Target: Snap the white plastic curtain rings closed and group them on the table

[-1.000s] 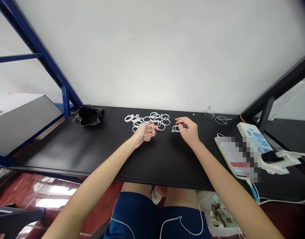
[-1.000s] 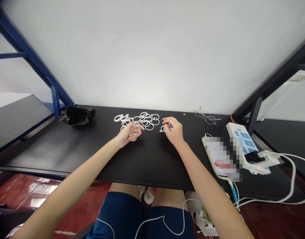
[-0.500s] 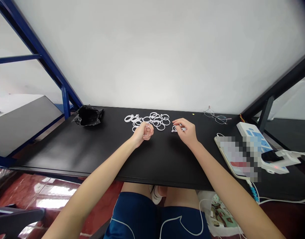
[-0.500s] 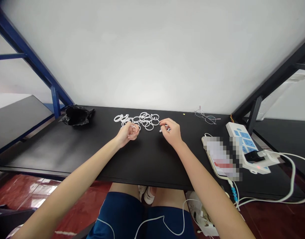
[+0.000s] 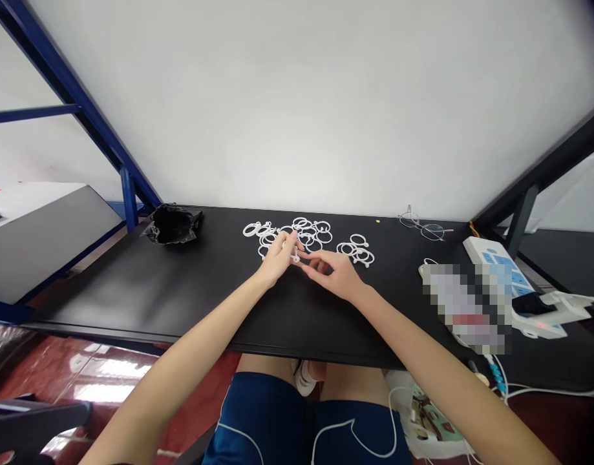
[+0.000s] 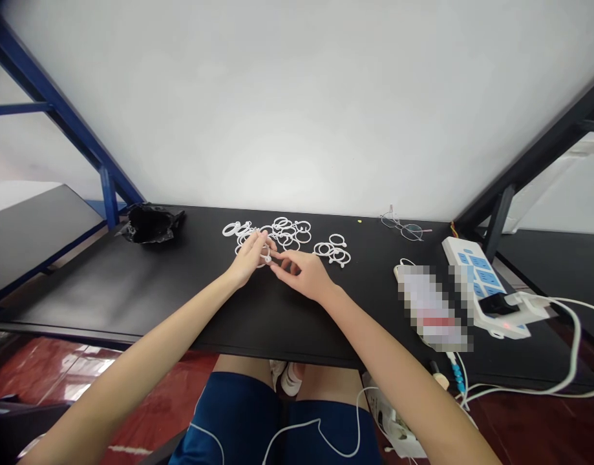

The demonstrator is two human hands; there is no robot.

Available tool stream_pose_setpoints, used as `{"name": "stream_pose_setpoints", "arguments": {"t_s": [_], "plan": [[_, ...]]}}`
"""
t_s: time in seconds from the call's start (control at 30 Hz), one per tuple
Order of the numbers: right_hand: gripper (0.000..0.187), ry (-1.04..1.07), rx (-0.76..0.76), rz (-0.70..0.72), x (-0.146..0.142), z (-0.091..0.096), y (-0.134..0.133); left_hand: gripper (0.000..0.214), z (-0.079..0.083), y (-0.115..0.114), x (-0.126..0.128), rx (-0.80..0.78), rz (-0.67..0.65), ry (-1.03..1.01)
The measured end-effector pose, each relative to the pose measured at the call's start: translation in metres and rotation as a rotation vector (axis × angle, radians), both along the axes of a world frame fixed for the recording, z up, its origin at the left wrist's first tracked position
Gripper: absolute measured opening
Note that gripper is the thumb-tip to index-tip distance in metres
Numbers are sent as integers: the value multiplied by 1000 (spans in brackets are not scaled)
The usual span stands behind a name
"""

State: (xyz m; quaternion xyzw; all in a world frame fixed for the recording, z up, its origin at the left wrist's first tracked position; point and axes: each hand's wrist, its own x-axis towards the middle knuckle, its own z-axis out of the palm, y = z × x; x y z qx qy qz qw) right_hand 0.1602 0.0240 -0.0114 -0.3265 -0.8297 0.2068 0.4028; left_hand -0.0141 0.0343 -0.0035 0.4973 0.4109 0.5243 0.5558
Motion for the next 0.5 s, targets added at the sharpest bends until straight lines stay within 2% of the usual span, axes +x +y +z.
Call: {"name": "stream_pose_setpoints", "arguments": {"t_s": [0.1, 0.2, 0.4, 0.5], "plan": [[18, -31, -43, 26, -5, -4, -1, 41, -2, -2, 2, 236, 29, 129], [17, -23, -44, 15, -3, -6, 3, 42, -4, -2, 2, 371, 14, 246], [18, -47, -25, 20, -1, -7, 6, 34, -4, -4, 2, 411, 23, 434], [20, -45, -25, 20, -1, -7, 5, 25, -4, -5, 1, 401, 0, 460]]}}
